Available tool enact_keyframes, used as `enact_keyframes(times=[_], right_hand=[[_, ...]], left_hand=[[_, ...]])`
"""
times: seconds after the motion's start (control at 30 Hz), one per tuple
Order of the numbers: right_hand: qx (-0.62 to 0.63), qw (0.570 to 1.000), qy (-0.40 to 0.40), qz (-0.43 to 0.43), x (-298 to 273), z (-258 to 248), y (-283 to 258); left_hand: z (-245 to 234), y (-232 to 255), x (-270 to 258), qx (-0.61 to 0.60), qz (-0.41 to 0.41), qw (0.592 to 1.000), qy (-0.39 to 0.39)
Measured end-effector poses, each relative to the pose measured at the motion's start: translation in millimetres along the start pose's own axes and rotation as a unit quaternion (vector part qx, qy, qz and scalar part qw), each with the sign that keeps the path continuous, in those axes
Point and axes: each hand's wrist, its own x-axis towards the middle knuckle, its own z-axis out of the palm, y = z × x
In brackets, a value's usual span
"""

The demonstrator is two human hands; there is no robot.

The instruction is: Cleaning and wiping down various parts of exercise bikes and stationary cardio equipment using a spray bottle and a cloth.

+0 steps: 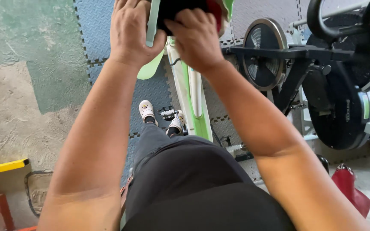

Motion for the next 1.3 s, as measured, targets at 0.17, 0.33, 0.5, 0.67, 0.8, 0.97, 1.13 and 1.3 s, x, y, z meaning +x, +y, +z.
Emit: enact_keyframes(times=[0.17, 0.33, 0.5, 0.67, 0.8, 0.97, 1.13, 1.3], right_hand=[[0.049, 0.998, -0.025, 0.002, -35, -31, 27], [-0.004, 0.999, -0.043, -0.002, -42, -37, 29], [-0.018, 1.0, -0.004, 0.015, 6, -10, 10], [-0.074, 0.997, 0.036, -0.004, 20, 6, 9], [-0.074, 0.997, 0.03, -0.003, -6, -10, 19], [-0.045, 0.997, -0.013, 0.055, -31, -29, 17], [-0.014, 0.996, -0.012, 0.091, 7, -6, 13], [-0.038, 0.995, -0.003, 0.087, 1, -6, 10]], left_hand=[[5, -6, -2, 0.012, 0.021, 1.0, 0.021], [2, -1, 2, -0.005, 0.002, 1.0, 0.019], [1, -2, 3, -0.003, -0.021, 1.0, -0.007], [0, 0, 2, -0.027, -0.015, 1.0, -0.005], [2, -1, -1, 0.019, 0.028, 0.999, 0.026], [15, -11, -4, 0.015, -0.031, 0.999, -0.037], [9, 0, 0, 0.011, -0.069, 0.995, -0.064], [0, 8, 4, 0.011, -0.069, 0.995, -0.075]])
